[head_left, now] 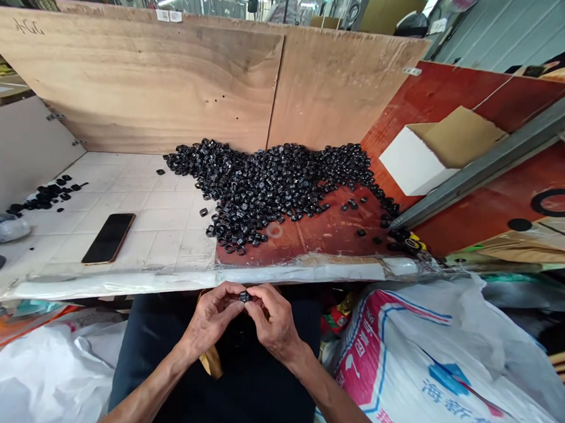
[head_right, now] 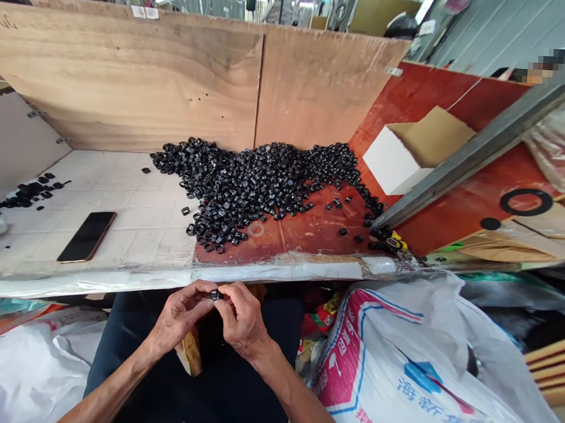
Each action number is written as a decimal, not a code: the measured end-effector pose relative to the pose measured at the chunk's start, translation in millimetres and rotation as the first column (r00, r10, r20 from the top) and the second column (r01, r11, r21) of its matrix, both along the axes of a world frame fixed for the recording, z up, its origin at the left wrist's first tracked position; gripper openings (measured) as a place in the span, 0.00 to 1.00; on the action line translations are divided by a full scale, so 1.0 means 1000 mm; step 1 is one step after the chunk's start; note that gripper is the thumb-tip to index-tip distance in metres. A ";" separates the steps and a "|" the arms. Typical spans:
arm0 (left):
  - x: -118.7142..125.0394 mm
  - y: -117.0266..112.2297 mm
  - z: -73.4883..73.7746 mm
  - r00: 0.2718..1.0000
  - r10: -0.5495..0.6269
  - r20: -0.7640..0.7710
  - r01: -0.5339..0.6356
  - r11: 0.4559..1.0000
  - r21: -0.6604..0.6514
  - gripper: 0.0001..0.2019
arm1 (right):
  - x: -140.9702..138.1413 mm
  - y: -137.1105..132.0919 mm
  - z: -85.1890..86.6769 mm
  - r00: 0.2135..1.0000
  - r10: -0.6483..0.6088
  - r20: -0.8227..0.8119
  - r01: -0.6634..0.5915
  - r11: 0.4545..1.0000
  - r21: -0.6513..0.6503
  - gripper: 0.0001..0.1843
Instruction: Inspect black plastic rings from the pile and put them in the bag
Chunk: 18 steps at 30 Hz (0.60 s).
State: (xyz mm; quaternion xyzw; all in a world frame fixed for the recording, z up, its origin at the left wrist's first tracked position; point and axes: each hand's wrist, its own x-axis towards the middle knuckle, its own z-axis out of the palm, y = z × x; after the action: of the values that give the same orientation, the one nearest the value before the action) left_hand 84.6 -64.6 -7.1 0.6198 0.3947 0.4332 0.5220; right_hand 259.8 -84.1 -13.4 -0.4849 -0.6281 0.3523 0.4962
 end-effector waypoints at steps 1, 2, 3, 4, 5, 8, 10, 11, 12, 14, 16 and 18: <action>0.000 -0.001 0.001 1.000 -0.006 0.027 0.008 0.999 -0.049 0.06 | 0.000 0.000 0.000 1.000 0.017 0.026 -0.018 0.999 0.050 0.09; 0.000 -0.002 0.000 1.000 -0.007 0.026 0.008 0.998 -0.058 0.06 | -0.001 0.000 0.000 0.999 0.031 0.024 -0.032 0.999 0.042 0.09; -0.001 -0.002 -0.002 1.000 0.001 -0.007 -0.001 1.000 -0.026 0.06 | -0.003 -0.001 0.000 1.000 0.026 -0.007 -0.026 1.000 -0.012 0.09; -0.002 -0.003 -0.005 0.998 0.014 -0.064 -0.012 0.999 0.036 0.06 | -0.005 -0.001 -0.002 0.998 0.011 -0.055 -0.016 0.995 -0.099 0.08; -0.005 -0.004 -0.010 0.991 0.031 -0.129 -0.015 0.993 0.120 0.07 | -0.009 -0.001 -0.004 0.994 -0.015 -0.108 -0.007 0.980 -0.200 0.08; -0.014 -0.007 -0.023 0.957 0.068 -0.281 0.038 0.933 0.357 0.13 | -0.017 -0.004 -0.014 0.977 -0.082 -0.198 -0.011 0.903 -0.429 0.08; -0.022 -0.007 -0.022 0.940 0.011 -0.341 0.136 0.903 0.407 0.15 | -0.016 -0.006 -0.020 0.981 -0.040 -0.190 -0.060 0.868 -0.493 0.08; -0.025 -0.006 -0.018 0.924 -0.053 -0.380 0.214 0.894 0.394 0.15 | -0.013 -0.005 -0.022 0.986 0.019 -0.167 -0.103 0.858 -0.503 0.07; -0.028 -0.004 -0.010 0.898 -0.127 -0.422 0.296 0.882 0.365 0.14 | -0.008 -0.002 -0.022 0.989 0.080 -0.123 -0.130 0.865 -0.485 0.08; -0.030 0.006 0.007 0.848 -0.206 -0.488 0.379 0.879 0.288 0.09 | 0.004 0.012 -0.019 0.992 0.117 0.046 -0.096 0.939 -0.329 0.09; -0.025 0.024 0.020 0.852 -0.087 -0.516 0.259 0.927 0.271 0.03 | 0.014 0.037 -0.014 0.969 -0.036 0.243 0.047 0.998 -0.041 0.07; -0.014 0.047 0.023 0.845 0.154 -0.513 0.037 0.939 0.343 0.03 | 0.019 0.068 -0.009 0.920 -0.190 0.343 0.140 0.976 0.164 0.05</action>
State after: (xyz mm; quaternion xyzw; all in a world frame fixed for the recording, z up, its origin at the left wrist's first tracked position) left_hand 70.7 -18.0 15.8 0.7835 0.4617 0.3218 0.2635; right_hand 278.5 -16.0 -22.2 -0.5570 -0.6869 0.1719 0.4340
